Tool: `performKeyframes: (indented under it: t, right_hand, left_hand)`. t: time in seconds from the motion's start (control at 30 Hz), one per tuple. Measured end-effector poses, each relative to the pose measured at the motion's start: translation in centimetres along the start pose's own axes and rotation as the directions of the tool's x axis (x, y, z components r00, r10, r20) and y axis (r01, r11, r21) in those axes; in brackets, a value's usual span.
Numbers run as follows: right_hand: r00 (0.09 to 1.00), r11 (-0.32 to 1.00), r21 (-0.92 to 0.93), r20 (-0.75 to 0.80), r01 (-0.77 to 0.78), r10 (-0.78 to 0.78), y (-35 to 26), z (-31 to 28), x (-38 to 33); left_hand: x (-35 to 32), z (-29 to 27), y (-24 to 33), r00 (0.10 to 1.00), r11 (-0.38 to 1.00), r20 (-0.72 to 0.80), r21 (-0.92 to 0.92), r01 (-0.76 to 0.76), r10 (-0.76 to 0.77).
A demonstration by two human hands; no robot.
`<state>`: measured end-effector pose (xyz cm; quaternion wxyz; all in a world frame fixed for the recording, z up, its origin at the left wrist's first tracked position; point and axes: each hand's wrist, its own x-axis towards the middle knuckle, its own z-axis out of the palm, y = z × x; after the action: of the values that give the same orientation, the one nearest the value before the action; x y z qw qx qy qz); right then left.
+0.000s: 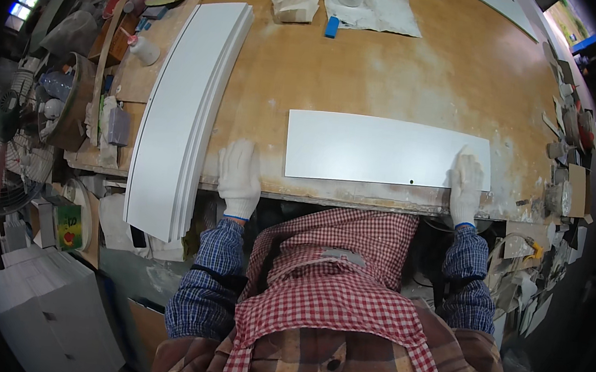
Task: Cleaning, applying adhesive or sealant to the edges, and wiping down white furniture panels.
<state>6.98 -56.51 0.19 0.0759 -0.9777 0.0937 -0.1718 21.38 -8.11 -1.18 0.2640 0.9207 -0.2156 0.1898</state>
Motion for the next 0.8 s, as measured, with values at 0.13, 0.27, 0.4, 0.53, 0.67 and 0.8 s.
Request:
performKeyframes:
  t: [0.13, 0.27, 0.4, 0.53, 0.67, 0.8]
  right_hand:
    - [0.992, 0.988, -0.086, 0.039, 0.125, -0.122, -7.8, -0.5, 5.5]
    - [0.874, 0.879, 0.091, 0.095, 0.469, -0.476, -19.9, 2.3, 9.5]
    - [0.662, 0.629, 0.273, -0.038, 0.728, -0.749, -26.8, 3.9, 9.5]
    - [0.511, 0.382, 0.49, -0.158, 0.784, -0.845, -27.1, 0.2, 6.9]
    - [0.748, 0.752, 0.219, 0.117, 0.622, -0.653, -18.0, -0.1, 6.8]
    - [0.975, 0.968, -0.126, 0.065, 0.219, -0.213, -10.4, -0.4, 6.0]
  left_hand:
    - [1.3, -0.3, -0.6, 0.995, 0.995, 0.069, -0.07, 0.07, -0.066]
    - [6.8, -1.0, 1.3, 0.89, 0.815, 0.311, -0.38, 0.438, -0.333]
    - [9.7, -0.7, 0.6, 0.816, 0.683, 0.47, -0.474, 0.555, -0.337]
    - [8.5, -0.1, 0.7, 0.85, 0.712, 0.422, -0.486, 0.506, -0.316]
    - [4.5, 1.2, 2.3, 0.959, 0.868, 0.208, -0.421, 0.263, -0.19]
    - [2.1, 0.7, 2.8, 0.992, 0.917, 0.108, -0.386, 0.102, -0.065]
